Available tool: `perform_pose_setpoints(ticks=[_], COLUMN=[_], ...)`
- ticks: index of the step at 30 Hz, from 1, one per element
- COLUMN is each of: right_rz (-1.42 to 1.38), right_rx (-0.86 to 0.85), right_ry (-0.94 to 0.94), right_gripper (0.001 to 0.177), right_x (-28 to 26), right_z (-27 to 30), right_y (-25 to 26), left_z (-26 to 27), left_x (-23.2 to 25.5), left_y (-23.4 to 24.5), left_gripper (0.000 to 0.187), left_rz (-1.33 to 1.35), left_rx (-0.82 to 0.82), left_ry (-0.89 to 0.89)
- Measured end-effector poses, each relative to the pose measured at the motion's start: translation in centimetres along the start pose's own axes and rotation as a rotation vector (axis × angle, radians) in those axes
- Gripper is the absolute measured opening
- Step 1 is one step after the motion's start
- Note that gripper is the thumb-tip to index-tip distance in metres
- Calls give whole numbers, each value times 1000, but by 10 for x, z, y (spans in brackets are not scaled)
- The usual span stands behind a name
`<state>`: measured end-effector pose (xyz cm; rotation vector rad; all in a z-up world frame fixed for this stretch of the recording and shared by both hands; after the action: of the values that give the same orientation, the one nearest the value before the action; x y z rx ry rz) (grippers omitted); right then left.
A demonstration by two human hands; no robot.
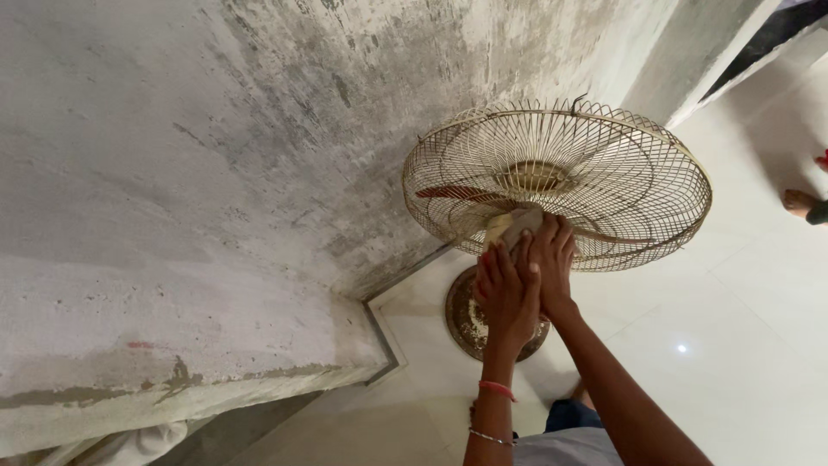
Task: The person cleans a ceiling-mounted electric fan using a cloth. They wipe the metal wire cage and the red motor housing, moving around the fan to clean different sections.
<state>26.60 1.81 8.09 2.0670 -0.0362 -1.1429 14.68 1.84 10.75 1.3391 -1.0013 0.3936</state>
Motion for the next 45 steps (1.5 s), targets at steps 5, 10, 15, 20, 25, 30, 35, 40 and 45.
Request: perform_pose_setpoints(ticks=[5,10,15,20,25,30,35,40,45], right_rz=[15,26,35,109,121,7,120,22,163], right_rx=[-38,-108,-91,-58,-240,-194,-262,-91,-113], right_ry=[2,83,277,287,-144,-302,-209,-23,353], right_gripper=[58,67,68,75,88,87,74,72,66], right_x=[13,3,-29,-37,0,32,51,21,-47], right_z=[-6,29,98,100,52,3,-10,15,90], right_y=[-1,7,25,25,0,-2,-18,-2,42], left_z=[-2,-4,-14,-20,-20,-19,-19,-24,-22], left_x=[-9,-18,-47,-68,-61,-45,-54,-59,-58], left_y=[-3,-3,-12,-22,-19,-4,-7,-13,-10], left_gripper=[93,87,86,93,93,98,100,102,103], left_rz=[-14,113,483,853,804,713,868,1003,924], left_rx=[1,18,42,-81,-59,41,-20,-62,-48], left_ry=[28,7,68,206,167,80,210,282,265])
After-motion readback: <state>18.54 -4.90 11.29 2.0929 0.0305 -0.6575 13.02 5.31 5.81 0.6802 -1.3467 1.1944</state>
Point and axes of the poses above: each hand's wrist, its own z-axis away from the middle knuckle, its own y-axis out of the back of the hand, x = y × z, the point moved 8 cm from there along -z, towards the middle knuckle, and after that the axes turned 11 degrees about x, right-handed, at the moved point
